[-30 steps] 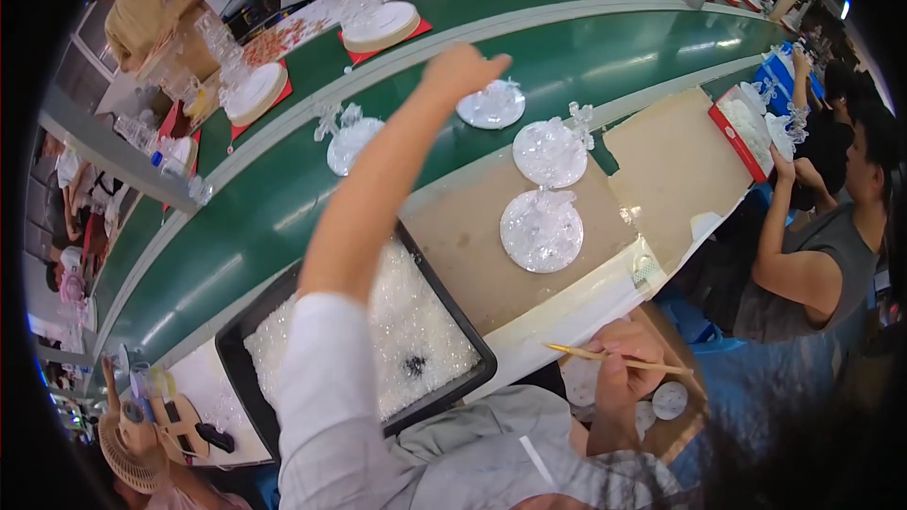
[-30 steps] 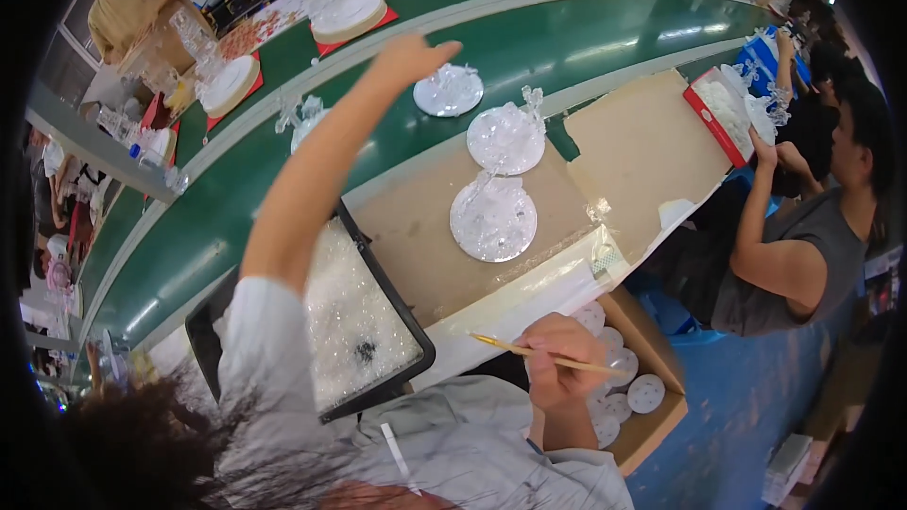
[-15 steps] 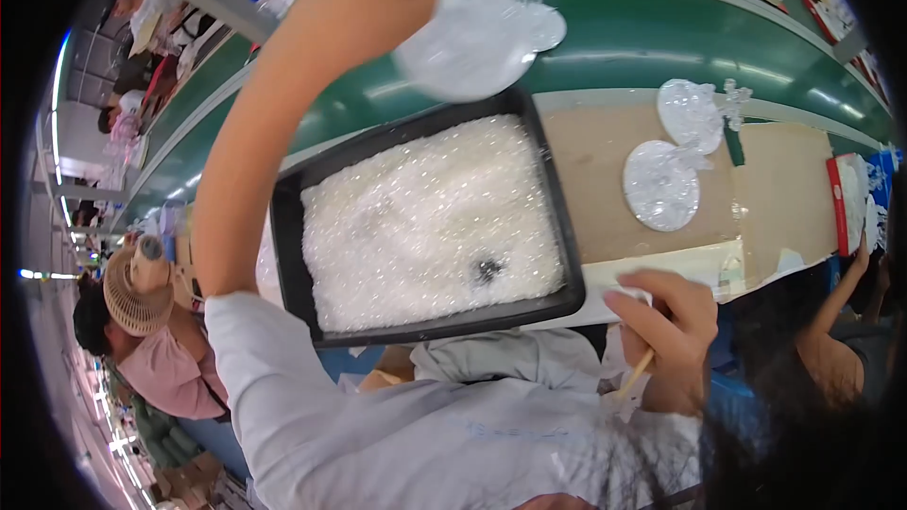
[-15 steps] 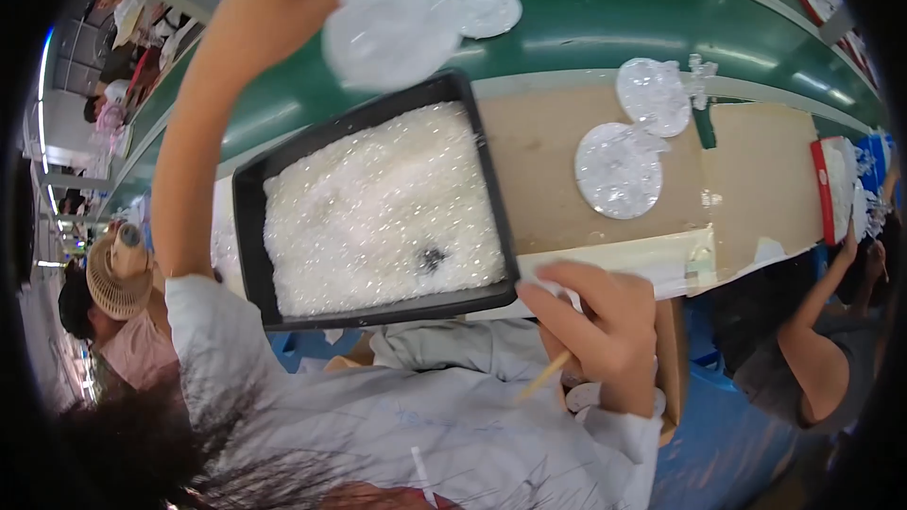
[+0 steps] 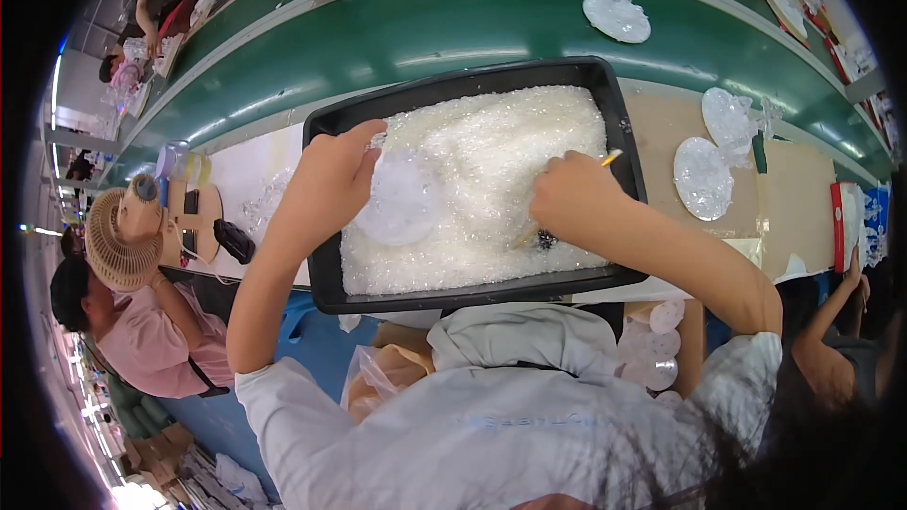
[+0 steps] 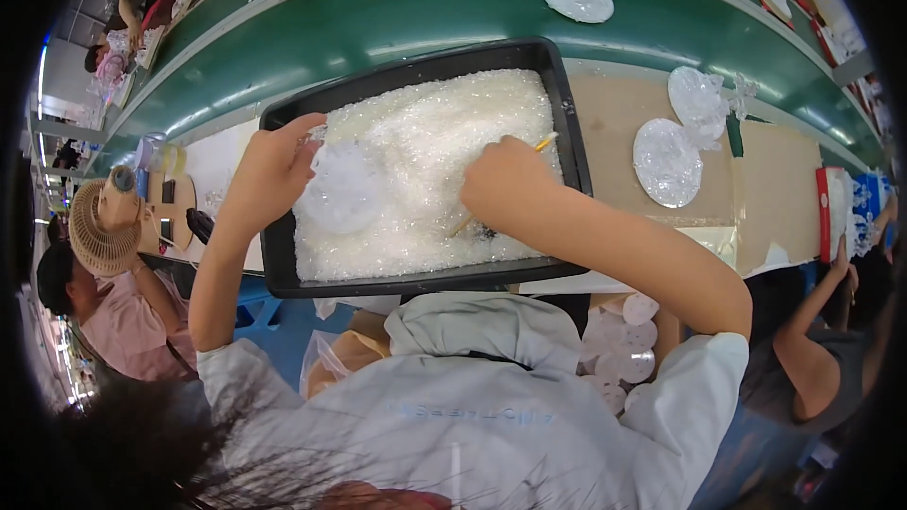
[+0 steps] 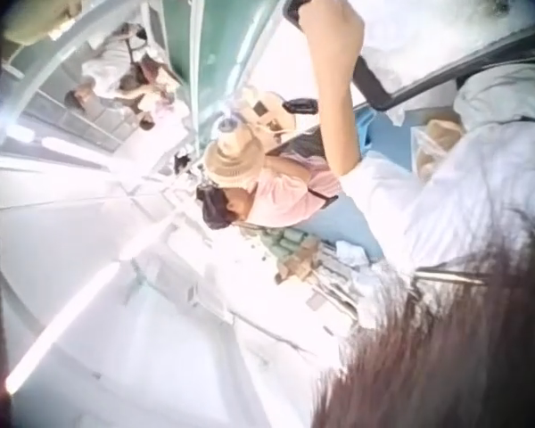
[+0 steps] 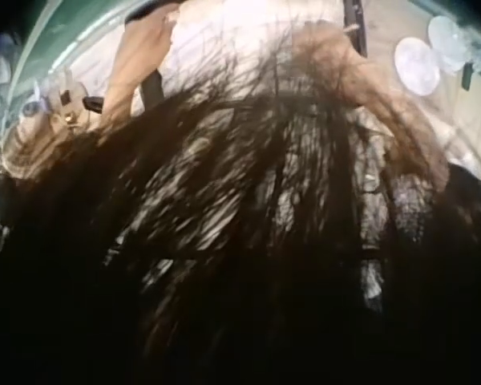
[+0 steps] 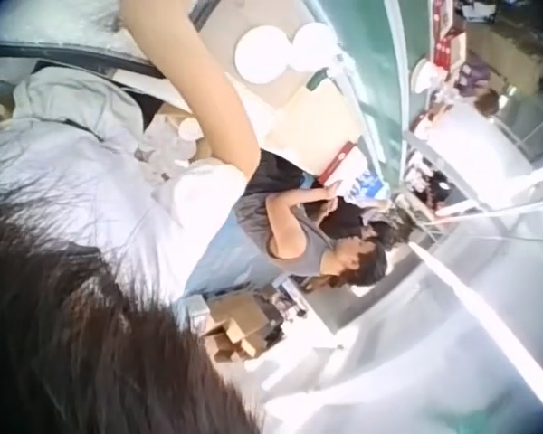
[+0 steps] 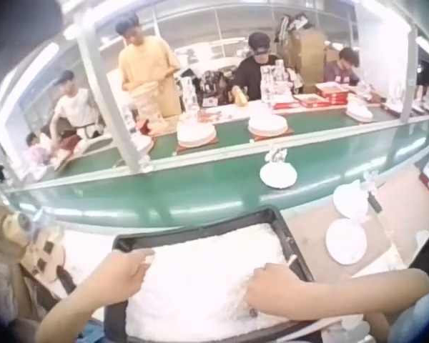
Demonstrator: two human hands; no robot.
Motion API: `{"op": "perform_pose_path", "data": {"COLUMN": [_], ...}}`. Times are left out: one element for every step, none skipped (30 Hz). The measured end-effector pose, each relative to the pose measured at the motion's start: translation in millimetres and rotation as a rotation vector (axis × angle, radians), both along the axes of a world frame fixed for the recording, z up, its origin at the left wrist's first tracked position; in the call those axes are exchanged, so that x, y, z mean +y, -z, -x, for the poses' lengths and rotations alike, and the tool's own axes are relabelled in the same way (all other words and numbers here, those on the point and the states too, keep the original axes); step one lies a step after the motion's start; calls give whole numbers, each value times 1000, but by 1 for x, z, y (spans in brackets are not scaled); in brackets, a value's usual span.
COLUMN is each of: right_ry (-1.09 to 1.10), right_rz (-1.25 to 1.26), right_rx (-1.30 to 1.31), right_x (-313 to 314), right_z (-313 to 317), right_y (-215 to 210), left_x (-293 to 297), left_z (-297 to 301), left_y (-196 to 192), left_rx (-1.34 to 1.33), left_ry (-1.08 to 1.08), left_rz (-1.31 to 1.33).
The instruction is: Applying small white decorative beads to a plastic lamp component using a brush.
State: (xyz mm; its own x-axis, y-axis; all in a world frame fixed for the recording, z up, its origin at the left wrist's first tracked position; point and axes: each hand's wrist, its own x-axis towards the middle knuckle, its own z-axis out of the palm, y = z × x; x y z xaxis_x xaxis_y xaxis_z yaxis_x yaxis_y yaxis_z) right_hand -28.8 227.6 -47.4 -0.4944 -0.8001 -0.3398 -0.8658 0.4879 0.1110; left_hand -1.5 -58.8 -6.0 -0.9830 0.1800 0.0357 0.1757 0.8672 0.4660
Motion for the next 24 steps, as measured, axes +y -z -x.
{"op": "perform_pose_path", "data": {"right_ry": [-20,-37,-44,-107,-168,-170,-199,-226,-233,-195,-157,-162,-91,-21,-28,-84,-140,-140,-174,-204,-203,-217,-229,-236], "right_rz": [19,38,29,234,440,433,452,471,470,322,174,174,-43,-260,-257,-178,-97,-99,114,327,326,397,467,466], "right_rx": [-61,-123,-126,-73,-20,-24,-56,-88,-90,-133,-174,-175,-250,-322,-322,-336,-349,-352,-355,-355,-358,-351,-342,-347], "right_x": [-14,-25,-35,-42,-45,-46,-45,-44,-37,-26,-19,-15,-13,-13,-16,-20,-22,-29,-35,-38,-37,-36,-35,-32], "right_z": [2,2,0,-1,-2,-4,-5,-7,-5,-3,-2,-2,-2,-2,-6,-10,-12,-12,-11,-10,-10,-10,-11,-9], "right_y": [-2,-3,2,10,16,10,4,-4,-9,-12,-15,-19,-23,-24,-17,-6,0,0,-2,-3,-5,-6,-9,-13], "left_x": [-2,-4,-5,-5,-5,-5,-5,-6,-7,-13,-20,-26,-31,-36,-37,-35,-31,-30,-32,-34,-35,-34,-32,-33], "left_z": [-3,-5,-8,-9,-10,-10,-11,-12,-12,-16,-21,-23,-22,-19,-18,-15,-13,-12,-7,-1,4,7,10,11], "left_y": [3,6,9,10,12,12,8,0,-7,-8,-9,-12,-17,-24,-30,-30,-30,-28,-26,-24,-23,-23,-25,-26], "left_rx": [0,13,25,25,-28,-84,-86,-158,-227,-232,-40,158,156,112,68,71,200,325,323,387,450,448,510,565], "left_ry": [-10,-15,-20,-23,-50,-80,-81,-93,-112,-130,49,238,232,366,501,506,564,614,615,683,748,749,801,844], "left_rz": [-9,-33,-59,-68,-165,-260,-267,-197,-123,-124,-12,101,103,197,291,290,447,604,601,689,777,774,745,720]}}
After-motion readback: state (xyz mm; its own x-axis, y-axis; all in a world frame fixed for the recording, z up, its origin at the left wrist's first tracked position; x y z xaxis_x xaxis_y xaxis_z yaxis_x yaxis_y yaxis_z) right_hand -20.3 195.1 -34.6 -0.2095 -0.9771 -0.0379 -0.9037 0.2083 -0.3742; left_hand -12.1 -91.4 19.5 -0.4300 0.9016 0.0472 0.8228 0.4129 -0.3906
